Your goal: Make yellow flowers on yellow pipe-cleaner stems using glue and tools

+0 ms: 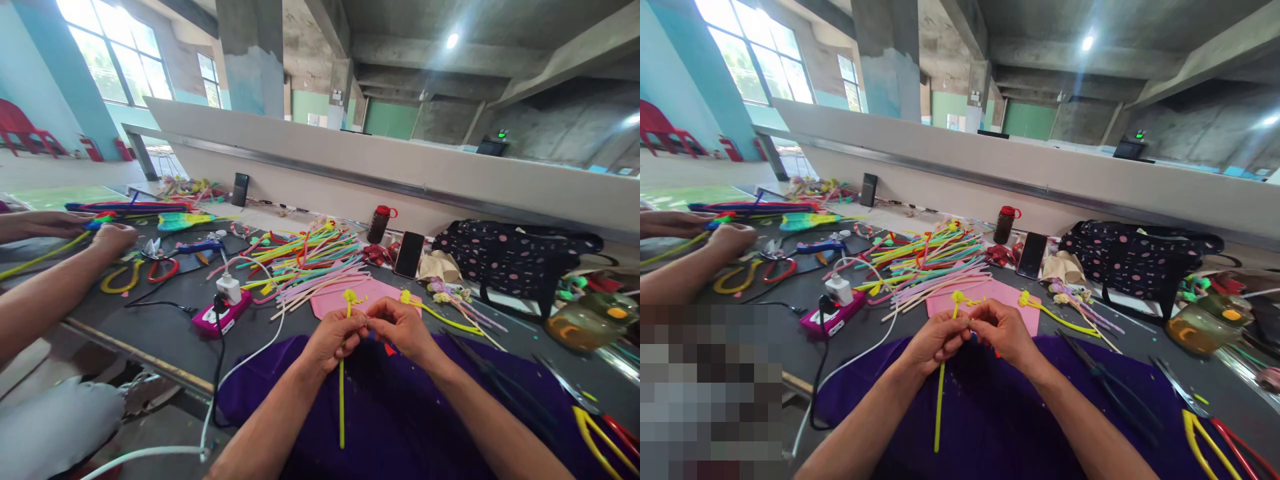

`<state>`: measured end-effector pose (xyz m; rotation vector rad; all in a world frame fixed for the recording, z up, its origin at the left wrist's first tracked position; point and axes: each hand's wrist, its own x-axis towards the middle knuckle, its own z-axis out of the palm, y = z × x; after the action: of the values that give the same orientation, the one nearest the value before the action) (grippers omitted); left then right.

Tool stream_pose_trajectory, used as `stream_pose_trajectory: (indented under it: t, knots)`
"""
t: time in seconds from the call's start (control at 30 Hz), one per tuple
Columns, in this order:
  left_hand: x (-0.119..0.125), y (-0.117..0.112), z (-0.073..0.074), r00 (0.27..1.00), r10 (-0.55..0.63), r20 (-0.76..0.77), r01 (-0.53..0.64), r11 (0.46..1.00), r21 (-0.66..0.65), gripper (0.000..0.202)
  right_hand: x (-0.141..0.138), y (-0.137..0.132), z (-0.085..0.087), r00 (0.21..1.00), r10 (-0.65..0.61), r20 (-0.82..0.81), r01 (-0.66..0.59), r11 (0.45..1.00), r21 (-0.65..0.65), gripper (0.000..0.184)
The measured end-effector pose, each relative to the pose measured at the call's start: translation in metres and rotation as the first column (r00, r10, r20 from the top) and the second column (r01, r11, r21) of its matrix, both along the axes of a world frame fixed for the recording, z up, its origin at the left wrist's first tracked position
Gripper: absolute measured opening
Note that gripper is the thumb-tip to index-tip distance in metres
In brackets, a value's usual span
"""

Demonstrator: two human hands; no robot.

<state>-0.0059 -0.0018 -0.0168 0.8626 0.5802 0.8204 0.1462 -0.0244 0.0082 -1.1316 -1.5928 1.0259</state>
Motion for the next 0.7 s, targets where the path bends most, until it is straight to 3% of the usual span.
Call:
stream_pose_trajectory:
  t: [0.27,0.57,0.7]
  knots:
    - [0.0023,-0.0012,0.002,0.997,0.061,0.056,-0.062,0.998,0.009,0.018,-0.0013,0.0013,-0.0055,0.993,-0.045,0.107,0.035,0.995,0.09,0.01]
    - [0.0004,-0.001,0.0016,0.999,0.01,0.034,-0.01,1.0,0.021,0.021,0.0027,-0.001,-0.0009,0.964,-0.043,0.261,-0.004,0.984,0.176,0.01]
    - [-0.0007,-0.0005,0.002,0.999,-0.033,0.016,0.034,0.999,-0.014,0.023,0.0042,-0.002,0.002,0.988,0.062,0.143,-0.075,0.994,0.085,0.012]
